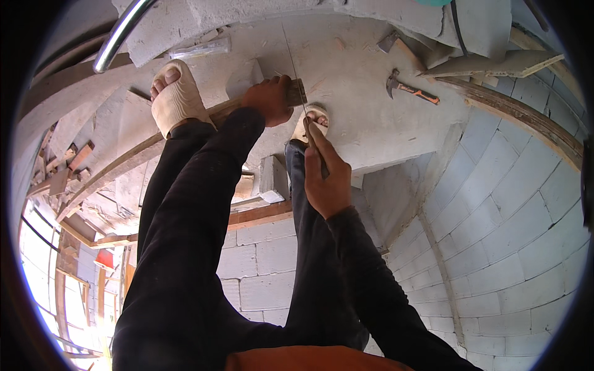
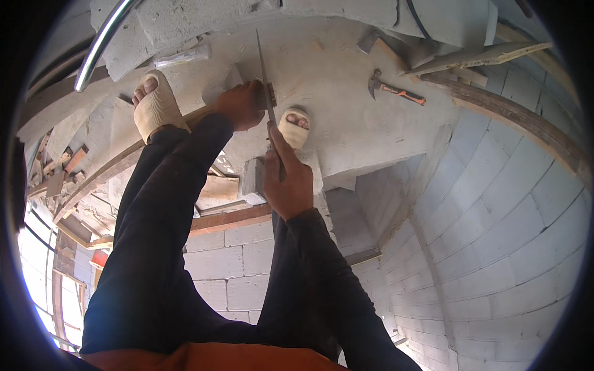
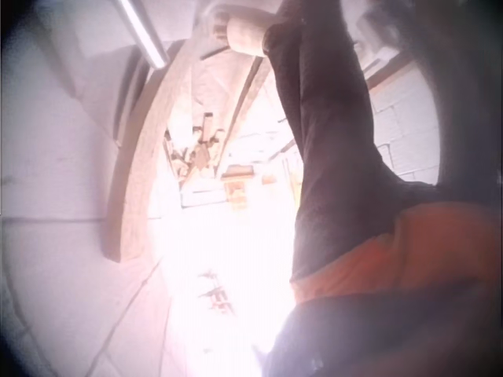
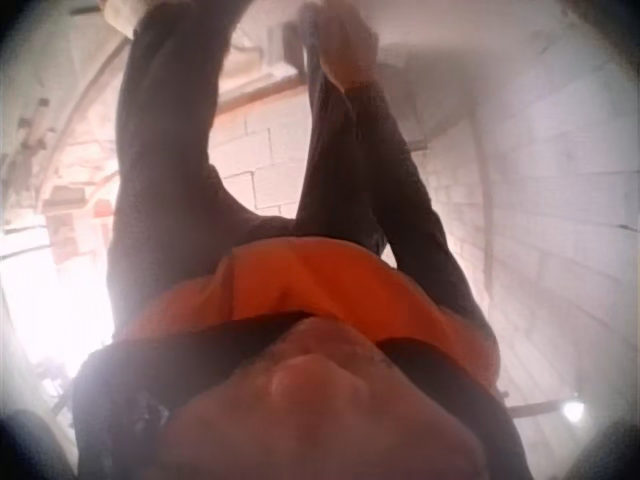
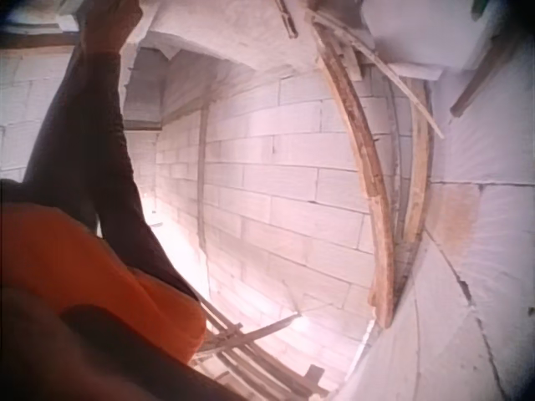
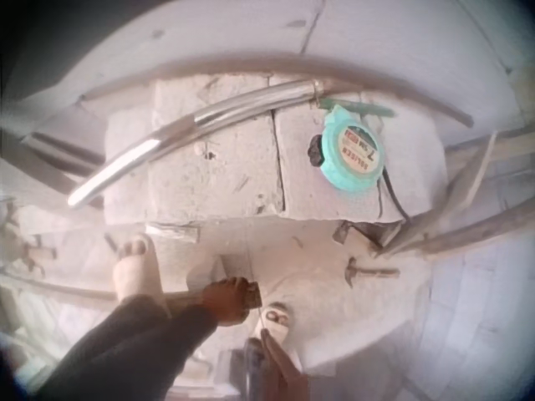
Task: The person saws a wooden plank using a hand saw while holding it steady with one hand and foot.
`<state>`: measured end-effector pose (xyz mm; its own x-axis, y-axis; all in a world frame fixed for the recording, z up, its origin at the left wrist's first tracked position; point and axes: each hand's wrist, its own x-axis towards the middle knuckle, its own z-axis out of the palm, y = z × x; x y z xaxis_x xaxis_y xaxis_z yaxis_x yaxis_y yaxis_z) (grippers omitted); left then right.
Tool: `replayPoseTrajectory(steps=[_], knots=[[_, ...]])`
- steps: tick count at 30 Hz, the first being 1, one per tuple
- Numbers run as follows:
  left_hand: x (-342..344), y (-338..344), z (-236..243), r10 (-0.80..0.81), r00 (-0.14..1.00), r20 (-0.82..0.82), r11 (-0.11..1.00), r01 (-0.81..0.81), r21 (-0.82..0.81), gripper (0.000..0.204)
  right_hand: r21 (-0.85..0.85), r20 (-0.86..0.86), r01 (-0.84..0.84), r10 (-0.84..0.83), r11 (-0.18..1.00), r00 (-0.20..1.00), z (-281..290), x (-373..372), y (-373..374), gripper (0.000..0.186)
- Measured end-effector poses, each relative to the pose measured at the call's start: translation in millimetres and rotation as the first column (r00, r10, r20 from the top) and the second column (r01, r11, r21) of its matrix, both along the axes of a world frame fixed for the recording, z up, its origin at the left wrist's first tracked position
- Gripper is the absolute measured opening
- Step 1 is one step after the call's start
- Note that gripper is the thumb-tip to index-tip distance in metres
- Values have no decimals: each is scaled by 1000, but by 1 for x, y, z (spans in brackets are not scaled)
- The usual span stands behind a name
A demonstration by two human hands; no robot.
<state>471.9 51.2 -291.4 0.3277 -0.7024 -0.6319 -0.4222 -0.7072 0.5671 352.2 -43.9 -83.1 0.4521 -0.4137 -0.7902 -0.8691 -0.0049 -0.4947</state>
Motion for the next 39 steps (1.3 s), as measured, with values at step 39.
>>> replayPoseTrajectory(steps=[39], knots=[[5, 20, -1, -18, 999, 28, 998, 16, 58, 63, -72, 198, 14, 1, 997, 980, 89, -27, -4, 43]])
